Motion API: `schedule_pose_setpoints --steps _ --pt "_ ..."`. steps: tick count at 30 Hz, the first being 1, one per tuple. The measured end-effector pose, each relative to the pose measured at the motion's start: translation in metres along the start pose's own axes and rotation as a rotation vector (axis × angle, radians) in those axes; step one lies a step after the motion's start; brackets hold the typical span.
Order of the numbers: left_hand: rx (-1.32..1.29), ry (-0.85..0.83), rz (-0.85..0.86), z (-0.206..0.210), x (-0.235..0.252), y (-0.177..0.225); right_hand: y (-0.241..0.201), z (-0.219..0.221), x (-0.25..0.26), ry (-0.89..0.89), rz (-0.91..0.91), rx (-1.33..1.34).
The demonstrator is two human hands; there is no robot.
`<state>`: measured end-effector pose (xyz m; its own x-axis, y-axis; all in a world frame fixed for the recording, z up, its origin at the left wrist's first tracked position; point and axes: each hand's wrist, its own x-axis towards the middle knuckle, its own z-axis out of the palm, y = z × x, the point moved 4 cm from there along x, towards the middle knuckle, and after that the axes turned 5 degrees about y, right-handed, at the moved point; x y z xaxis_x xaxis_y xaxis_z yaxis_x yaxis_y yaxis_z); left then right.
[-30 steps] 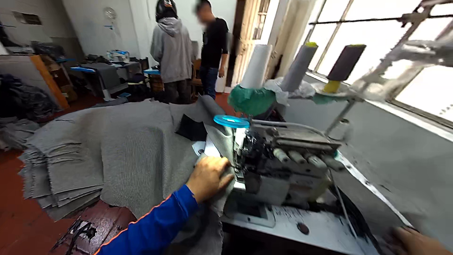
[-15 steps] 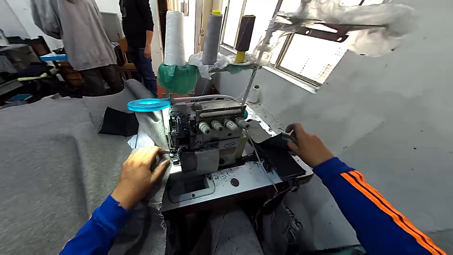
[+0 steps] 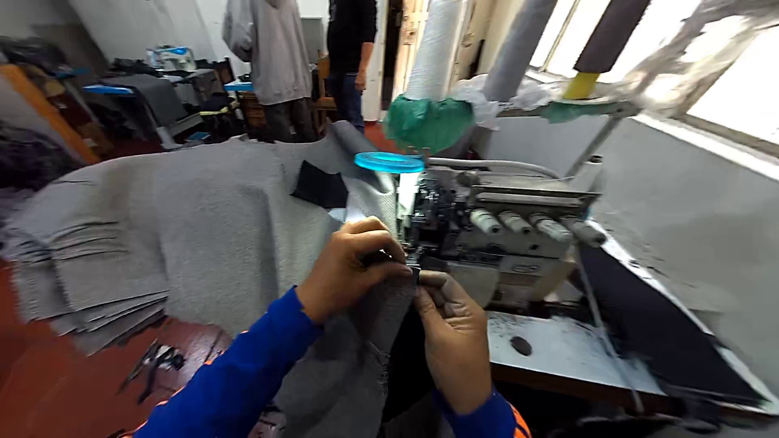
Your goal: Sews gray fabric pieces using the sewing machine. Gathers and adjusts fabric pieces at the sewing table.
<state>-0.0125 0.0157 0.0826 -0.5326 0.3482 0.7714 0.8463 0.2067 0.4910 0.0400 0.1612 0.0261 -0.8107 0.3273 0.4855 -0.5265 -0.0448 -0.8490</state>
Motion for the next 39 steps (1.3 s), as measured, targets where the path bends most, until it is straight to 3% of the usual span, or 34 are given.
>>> schedule_pose_setpoints --steps 6,9,11,13,17,20,23,27,31,35,39 --pt "-0.055 0.059 -0.177 -0.02 -0.019 -0.004 0.009 0.037 -0.011 0.065 0.114 0.264" --pt "-0.017 0.085 -0.174 -0.022 -0.015 0.001 0.011 0.032 -0.017 -0.049 0.036 0.099" --pt "0.102 0.087 -0.148 -0.018 -0.007 0.004 0.018 0.032 -0.032 -0.225 0.04 -0.096" --pt "0.262 0.068 -0.122 -0.004 -0.005 -0.007 0.033 0.034 -0.053 -0.338 0.159 -0.229" --pt "0.501 0.08 -0.049 0.03 -0.024 -0.039 0.06 0.017 -0.07 -0.313 0.329 -0.042" --pt "0.76 0.074 0.04 0.044 -0.042 -0.013 0.063 0.001 -0.084 -0.283 0.371 0.038" --pt "0.863 -0.014 0.037 0.061 -0.055 0.009 0.057 -0.009 -0.087 -0.206 0.387 0.04" --pt "0.796 -0.093 -0.05 0.064 -0.045 0.006 0.051 -0.012 -0.068 -0.17 0.329 0.14" --pt "0.57 -0.179 -0.118 0.047 -0.027 0.011 0.043 -0.013 -0.049 -0.158 0.433 0.328" --pt "0.488 -0.197 -0.017 0.032 -0.041 0.046 0.044 -0.02 -0.037 -0.239 0.487 0.392" --pt "0.566 -0.277 0.132 0.036 -0.075 0.054 0.041 -0.023 -0.028 -0.302 0.407 0.285"
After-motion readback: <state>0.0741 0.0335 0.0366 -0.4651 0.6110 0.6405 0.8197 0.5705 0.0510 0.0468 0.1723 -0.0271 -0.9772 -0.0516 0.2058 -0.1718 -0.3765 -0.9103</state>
